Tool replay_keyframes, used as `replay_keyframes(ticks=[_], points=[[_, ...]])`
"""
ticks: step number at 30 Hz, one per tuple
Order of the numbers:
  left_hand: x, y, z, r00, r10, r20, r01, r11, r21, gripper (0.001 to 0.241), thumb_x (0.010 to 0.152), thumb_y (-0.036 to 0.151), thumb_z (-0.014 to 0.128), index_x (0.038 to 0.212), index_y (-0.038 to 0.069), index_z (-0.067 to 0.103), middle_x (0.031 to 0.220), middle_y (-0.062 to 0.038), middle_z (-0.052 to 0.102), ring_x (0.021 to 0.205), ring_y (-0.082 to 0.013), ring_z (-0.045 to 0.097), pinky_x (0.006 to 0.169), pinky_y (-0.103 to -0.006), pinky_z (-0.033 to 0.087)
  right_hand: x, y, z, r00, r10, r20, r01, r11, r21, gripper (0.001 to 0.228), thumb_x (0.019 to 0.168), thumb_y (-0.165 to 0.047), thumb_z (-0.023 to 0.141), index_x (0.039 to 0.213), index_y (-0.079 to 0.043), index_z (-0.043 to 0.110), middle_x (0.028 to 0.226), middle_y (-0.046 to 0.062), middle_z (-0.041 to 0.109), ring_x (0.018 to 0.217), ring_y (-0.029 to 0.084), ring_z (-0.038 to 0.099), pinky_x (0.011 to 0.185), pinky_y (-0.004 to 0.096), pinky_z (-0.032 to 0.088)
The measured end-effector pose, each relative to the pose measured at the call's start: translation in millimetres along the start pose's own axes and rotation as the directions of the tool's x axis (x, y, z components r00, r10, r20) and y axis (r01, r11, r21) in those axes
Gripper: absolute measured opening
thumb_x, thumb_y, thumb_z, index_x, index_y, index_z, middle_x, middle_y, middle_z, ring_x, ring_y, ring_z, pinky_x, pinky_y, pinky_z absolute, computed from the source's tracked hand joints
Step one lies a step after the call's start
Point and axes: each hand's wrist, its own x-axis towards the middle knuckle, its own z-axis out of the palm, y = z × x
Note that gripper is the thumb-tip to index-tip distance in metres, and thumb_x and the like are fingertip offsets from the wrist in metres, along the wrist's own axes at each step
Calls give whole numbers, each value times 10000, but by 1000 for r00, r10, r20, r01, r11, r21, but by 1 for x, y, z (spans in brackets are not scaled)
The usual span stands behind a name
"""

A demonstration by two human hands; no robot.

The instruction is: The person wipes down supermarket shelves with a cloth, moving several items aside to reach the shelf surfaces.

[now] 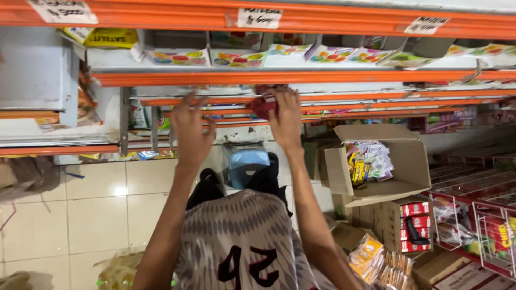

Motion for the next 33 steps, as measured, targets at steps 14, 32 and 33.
replay_keyframes(ticks=[14,32,33], points=[[-8,-43,-34,997,-2,80,6,999,-40,680,883,147,710,1509,58,459,1507,-173,434,1480,-365,350,1202,-571,245,13,-107,87,998,-16,-56,16,1000,-5,385,834,19,637,1211,-62,643,1135,152,600,1156,386,526,1194,568,248],[-3,-112,-70,998,62,9,-62,998,-17,603,851,77,756,1393,21,497,1331,-195,512,1341,-403,436,1149,-517,334,2,-123,100,978,62,-201,-39,992,116,375,841,104,581,1197,-2,633,1280,222,604,1293,415,508,1147,495,378],[-2,-113,-69,999,47,3,-47,998,-44,580,854,48,750,1377,14,500,1318,-199,509,1331,-406,440,1145,-504,359,4,-131,106,968,58,-245,-22,989,148,396,807,131,546,1168,-4,638,1307,224,605,1316,410,512,1156,493,387]])
